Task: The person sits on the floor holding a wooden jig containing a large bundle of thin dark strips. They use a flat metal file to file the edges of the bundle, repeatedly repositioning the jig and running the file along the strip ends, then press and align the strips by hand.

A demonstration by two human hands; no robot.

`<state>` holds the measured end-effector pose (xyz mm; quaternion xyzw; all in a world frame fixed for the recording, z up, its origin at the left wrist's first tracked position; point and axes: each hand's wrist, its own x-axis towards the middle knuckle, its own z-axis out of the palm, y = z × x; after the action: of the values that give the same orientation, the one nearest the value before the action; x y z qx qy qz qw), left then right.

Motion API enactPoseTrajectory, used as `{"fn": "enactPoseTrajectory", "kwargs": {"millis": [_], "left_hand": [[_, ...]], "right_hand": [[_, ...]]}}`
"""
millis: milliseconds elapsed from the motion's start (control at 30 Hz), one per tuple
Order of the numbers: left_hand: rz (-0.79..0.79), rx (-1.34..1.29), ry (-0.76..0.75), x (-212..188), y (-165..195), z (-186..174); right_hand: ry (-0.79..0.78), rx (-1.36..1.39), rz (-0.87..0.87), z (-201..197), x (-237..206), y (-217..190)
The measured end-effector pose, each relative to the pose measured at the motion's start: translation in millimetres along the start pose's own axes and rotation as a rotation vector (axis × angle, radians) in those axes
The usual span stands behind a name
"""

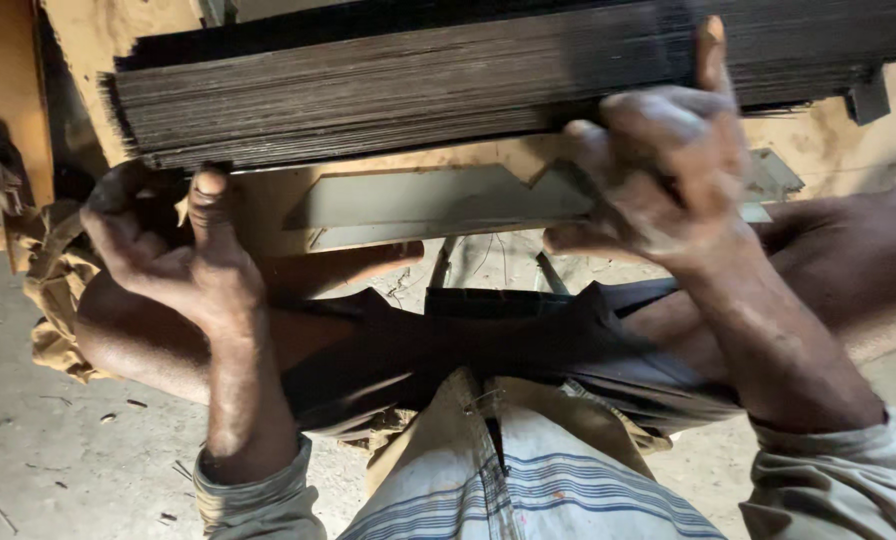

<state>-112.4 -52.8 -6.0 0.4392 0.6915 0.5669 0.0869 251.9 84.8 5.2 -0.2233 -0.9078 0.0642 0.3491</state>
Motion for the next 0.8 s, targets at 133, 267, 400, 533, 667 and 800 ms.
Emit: {"fn": "enactPoseTrajectory", "kwargs": {"millis": [133,267,400,533,667,800], "left_hand": [[0.437,0.415,0.020,6,16,7],[0.853,0.492,-0.101,16,15,20],[0.857,0.613,-0.156,12,12,17],[0.840,0.619,-0.206,9,13,15],[0.855,0.648,-0.207,10,22,21],[0.788,0.692,-0.262,9,35,25]], "right_hand": [[-0.035,-0.119,0.089,-29,-12,4],[0.041,-0.097,0.060,-25,-18,11],[0.024,-0.119,0.106,-24,-23,11],[0.019,-0.166,0.084,-26,-29,13],[0.002,-0.207,0.050,-28,-39,19],[-0.036,-0.274,0.055,-36,-48,23]]}}
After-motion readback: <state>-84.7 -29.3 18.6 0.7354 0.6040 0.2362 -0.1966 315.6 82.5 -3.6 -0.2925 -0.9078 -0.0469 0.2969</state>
